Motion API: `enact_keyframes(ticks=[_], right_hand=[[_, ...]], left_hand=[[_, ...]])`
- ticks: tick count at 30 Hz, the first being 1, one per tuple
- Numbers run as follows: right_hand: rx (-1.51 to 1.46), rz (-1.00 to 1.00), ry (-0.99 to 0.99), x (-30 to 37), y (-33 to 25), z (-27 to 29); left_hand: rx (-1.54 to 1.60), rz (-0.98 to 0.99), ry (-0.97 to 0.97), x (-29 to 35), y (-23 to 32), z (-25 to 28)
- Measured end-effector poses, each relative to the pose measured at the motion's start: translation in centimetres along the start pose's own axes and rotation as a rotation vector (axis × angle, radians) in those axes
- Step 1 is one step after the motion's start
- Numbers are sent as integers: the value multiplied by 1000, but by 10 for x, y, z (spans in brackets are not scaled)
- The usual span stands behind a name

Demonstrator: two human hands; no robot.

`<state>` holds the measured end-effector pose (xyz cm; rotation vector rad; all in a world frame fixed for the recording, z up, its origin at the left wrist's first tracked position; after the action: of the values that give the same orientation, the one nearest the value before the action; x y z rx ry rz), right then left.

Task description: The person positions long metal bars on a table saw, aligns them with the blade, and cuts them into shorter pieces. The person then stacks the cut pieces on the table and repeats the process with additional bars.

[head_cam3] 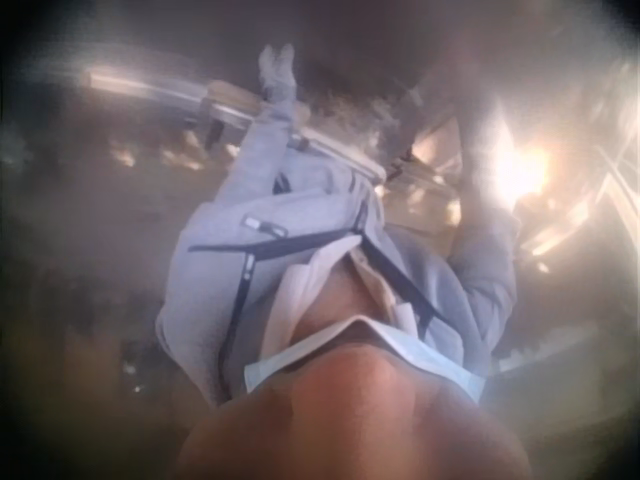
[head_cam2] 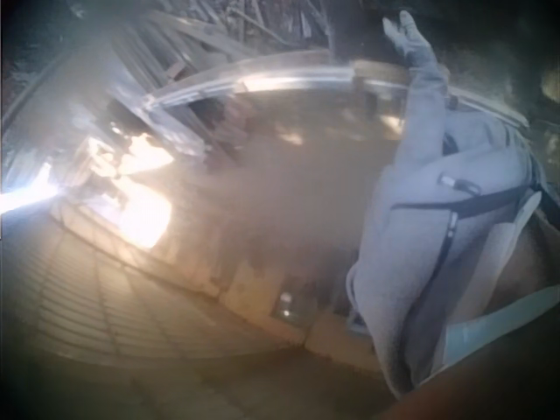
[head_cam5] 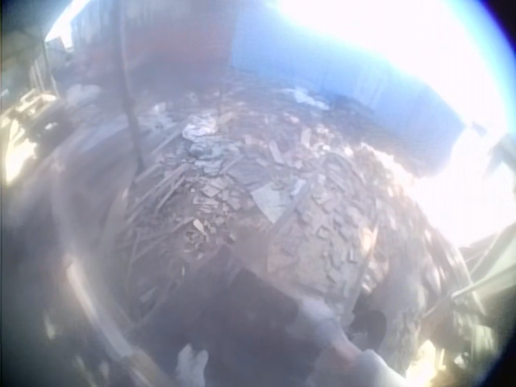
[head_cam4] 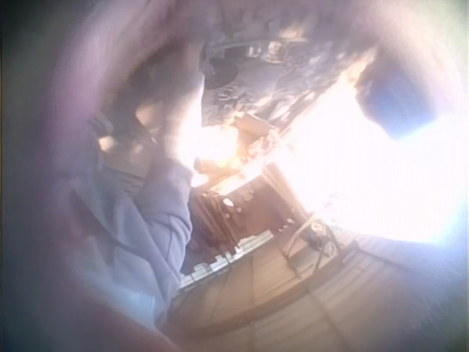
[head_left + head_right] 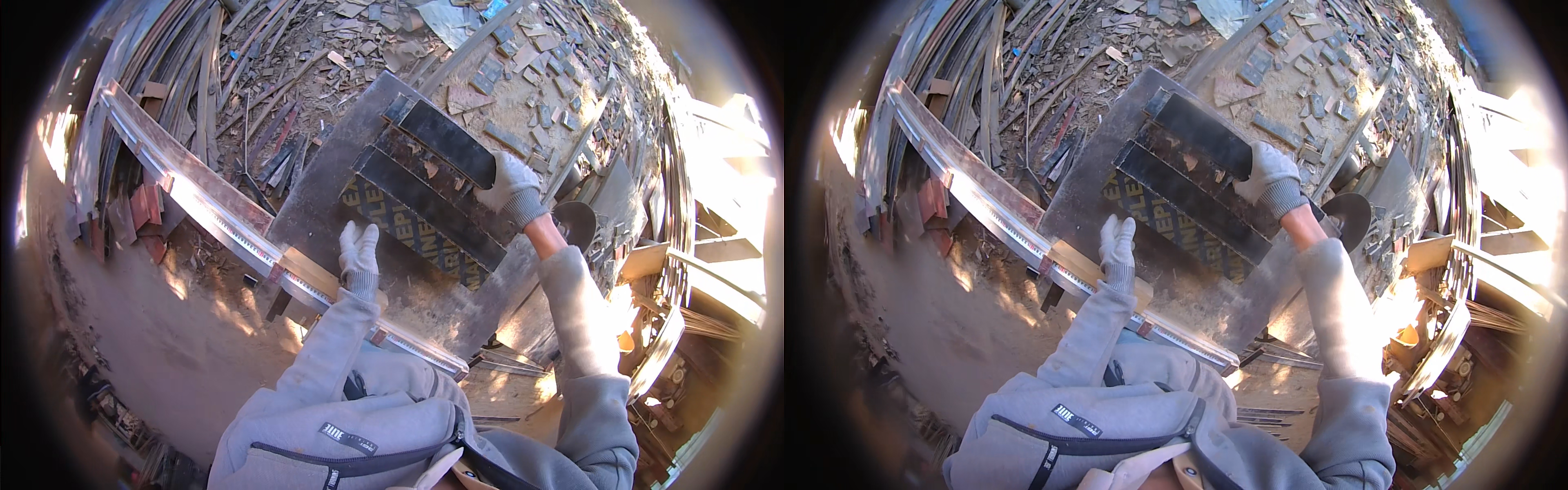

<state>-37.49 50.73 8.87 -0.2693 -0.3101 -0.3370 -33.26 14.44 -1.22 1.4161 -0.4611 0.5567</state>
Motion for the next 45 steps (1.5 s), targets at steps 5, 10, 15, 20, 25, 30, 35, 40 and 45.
enact_keyframes(ticks=[5,10,15,20,25,30,35,40,45], right_hand=[[71,48,75,34,-45,-19],[119,-26,174,56,-57,-31],[29,76,127,82,-69,-51],[-50,58,181,85,-77,-46],[72,11,314,40,-24,17],[139,61,133,-12,-3,-29],[-289,177,103,-18,6,-55],[-172,49,200,-11,-2,-22],[31,375,109,85,-81,-59]], left_hand=[[-105,114,-17,7,-9,-3],[-30,229,-217,16,-15,-26],[51,337,-266,26,-17,-38],[-45,459,-296,34,-11,-54],[-348,589,-285,40,-5,-63],[-516,552,-160,31,-13,-86],[-523,520,12,26,-20,-91],[-531,499,75,19,-7,-88],[-384,372,14,9,-2,-68]])
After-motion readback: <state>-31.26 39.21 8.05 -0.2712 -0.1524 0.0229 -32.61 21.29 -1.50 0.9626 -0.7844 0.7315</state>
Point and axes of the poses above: each hand's wrist, its own x-axis away from the middle knuckle, its own z-axis out of the back of the hand, y = z × x, the point moved 7 cm from there along -x, towards the middle knuckle, and after that the axes turned 1 degree about -z, right-handed, at the moved point
